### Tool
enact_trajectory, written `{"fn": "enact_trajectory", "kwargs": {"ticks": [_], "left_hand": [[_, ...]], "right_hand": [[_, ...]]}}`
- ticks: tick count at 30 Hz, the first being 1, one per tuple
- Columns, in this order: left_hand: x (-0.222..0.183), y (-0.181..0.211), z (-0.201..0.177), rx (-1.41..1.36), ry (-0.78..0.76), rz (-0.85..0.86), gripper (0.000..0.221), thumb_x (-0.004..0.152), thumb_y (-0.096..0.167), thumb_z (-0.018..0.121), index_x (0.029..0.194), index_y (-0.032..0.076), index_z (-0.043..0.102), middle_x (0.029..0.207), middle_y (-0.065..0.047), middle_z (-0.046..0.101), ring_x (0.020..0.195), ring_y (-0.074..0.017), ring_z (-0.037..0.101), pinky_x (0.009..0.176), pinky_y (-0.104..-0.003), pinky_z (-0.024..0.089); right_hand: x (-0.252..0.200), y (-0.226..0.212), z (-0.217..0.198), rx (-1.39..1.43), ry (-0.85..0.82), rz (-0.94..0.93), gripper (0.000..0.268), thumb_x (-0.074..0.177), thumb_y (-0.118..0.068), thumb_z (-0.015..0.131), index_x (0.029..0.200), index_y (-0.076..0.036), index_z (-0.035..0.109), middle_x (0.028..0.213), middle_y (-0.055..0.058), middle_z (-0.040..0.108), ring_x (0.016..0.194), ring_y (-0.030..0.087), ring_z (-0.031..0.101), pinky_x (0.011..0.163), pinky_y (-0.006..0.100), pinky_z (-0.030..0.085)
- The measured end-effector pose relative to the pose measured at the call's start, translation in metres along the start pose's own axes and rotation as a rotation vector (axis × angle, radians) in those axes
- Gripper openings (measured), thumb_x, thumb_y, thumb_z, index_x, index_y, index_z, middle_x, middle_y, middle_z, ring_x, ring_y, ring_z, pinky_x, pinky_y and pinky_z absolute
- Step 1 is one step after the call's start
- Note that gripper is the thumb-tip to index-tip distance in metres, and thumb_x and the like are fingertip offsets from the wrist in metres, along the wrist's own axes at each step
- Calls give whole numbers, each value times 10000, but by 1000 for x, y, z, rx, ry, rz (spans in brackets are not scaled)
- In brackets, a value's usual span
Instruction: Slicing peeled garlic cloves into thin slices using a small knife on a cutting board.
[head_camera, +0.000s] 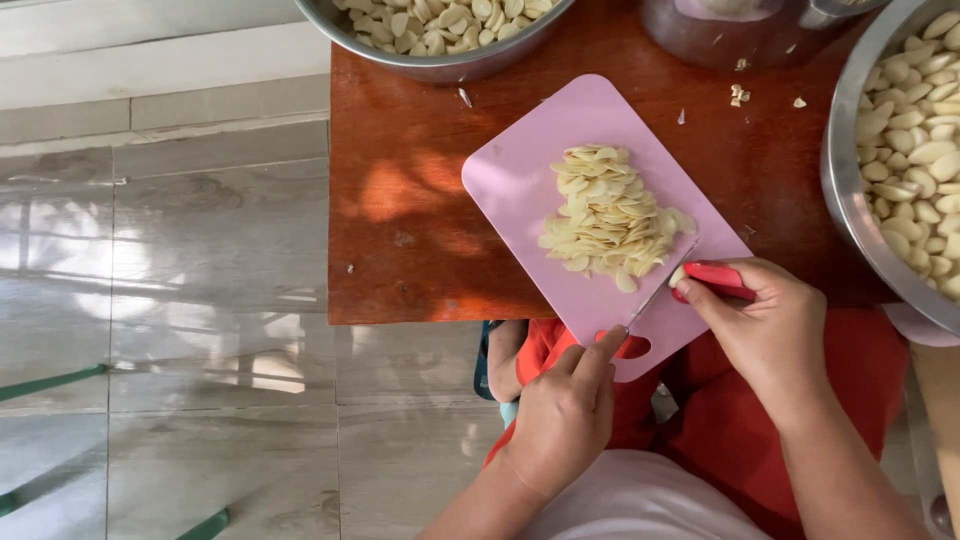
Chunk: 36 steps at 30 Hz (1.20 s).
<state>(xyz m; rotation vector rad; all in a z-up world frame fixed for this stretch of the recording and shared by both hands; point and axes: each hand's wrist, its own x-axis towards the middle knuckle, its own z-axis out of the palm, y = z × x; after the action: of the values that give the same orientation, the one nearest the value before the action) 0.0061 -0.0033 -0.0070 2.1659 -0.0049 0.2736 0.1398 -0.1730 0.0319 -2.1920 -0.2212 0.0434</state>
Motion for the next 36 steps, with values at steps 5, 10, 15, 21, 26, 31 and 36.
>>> {"fn": "enact_trajectory", "kwargs": {"ticks": [5, 10, 15, 21, 26, 31, 36], "left_hand": [[-3, 2, 0, 27, 14, 4, 431, 1025, -18, 532, 1450, 30, 585, 977, -170, 680, 665, -287, 651, 490, -398, 539], [-7, 2, 3, 38, 13, -3, 473, 1014, -36, 519, 1479, 29, 575, 899, -160, 626, 666, -292, 621, 507, -420, 535], [-8, 1, 2, 36, -6, -3, 490, 1005, -38, 511, 1490, 23, 551, 910, -155, 633, 687, -275, 626, 489, -407, 533], [-8, 3, 1, 47, -7, -8, 480, 1018, -13, 530, 1493, 46, 556, 948, -168, 659, 684, -278, 654, 501, -406, 550], [-11, 0, 6, 151, -11, 36, 621, 909, -101, 493, 1505, 56, 564, 852, -104, 556, 591, -236, 540, 420, -371, 484], [-14, -4, 8, 170, 16, 35, 629, 888, -114, 492, 1487, 53, 584, 818, -78, 528, 507, -222, 467, 385, -357, 446], [-16, -6, 11, 212, 6, 21, 656, 863, -95, 520, 1490, 86, 592, 801, -58, 534, 490, -222, 480, 361, -367, 452]], "right_hand": [[1, 3, -1, -38, -8, -34, 162, 923, -45, 868, 1048, 29, 796, 1007, 118, 780, 952, 170, 714, 862, 286, 579], [1, 1, -1, -63, -10, -89, 113, 939, -7, 856, 1024, 34, 794, 981, 116, 783, 940, 173, 720, 860, 289, 571], [0, -3, -1, -44, -12, -78, 126, 936, -11, 856, 1034, 35, 791, 1004, 128, 780, 966, 184, 725, 866, 293, 590], [1, 0, -1, -57, -10, -107, 109, 937, 9, 857, 1016, 34, 787, 980, 116, 774, 943, 180, 717, 860, 290, 576], [0, 5, 0, -74, 3, -127, 141, 924, 3, 878, 1026, 36, 786, 1000, 118, 770, 955, 188, 710, 868, 296, 575], [1, 4, 0, -69, 6, -130, 137, 924, -3, 883, 1019, 31, 790, 997, 125, 767, 942, 193, 712, 828, 292, 583], [1, 0, -1, -51, -6, -117, 124, 932, 12, 864, 1020, 44, 784, 988, 128, 771, 946, 190, 716, 848, 294, 591]]}}
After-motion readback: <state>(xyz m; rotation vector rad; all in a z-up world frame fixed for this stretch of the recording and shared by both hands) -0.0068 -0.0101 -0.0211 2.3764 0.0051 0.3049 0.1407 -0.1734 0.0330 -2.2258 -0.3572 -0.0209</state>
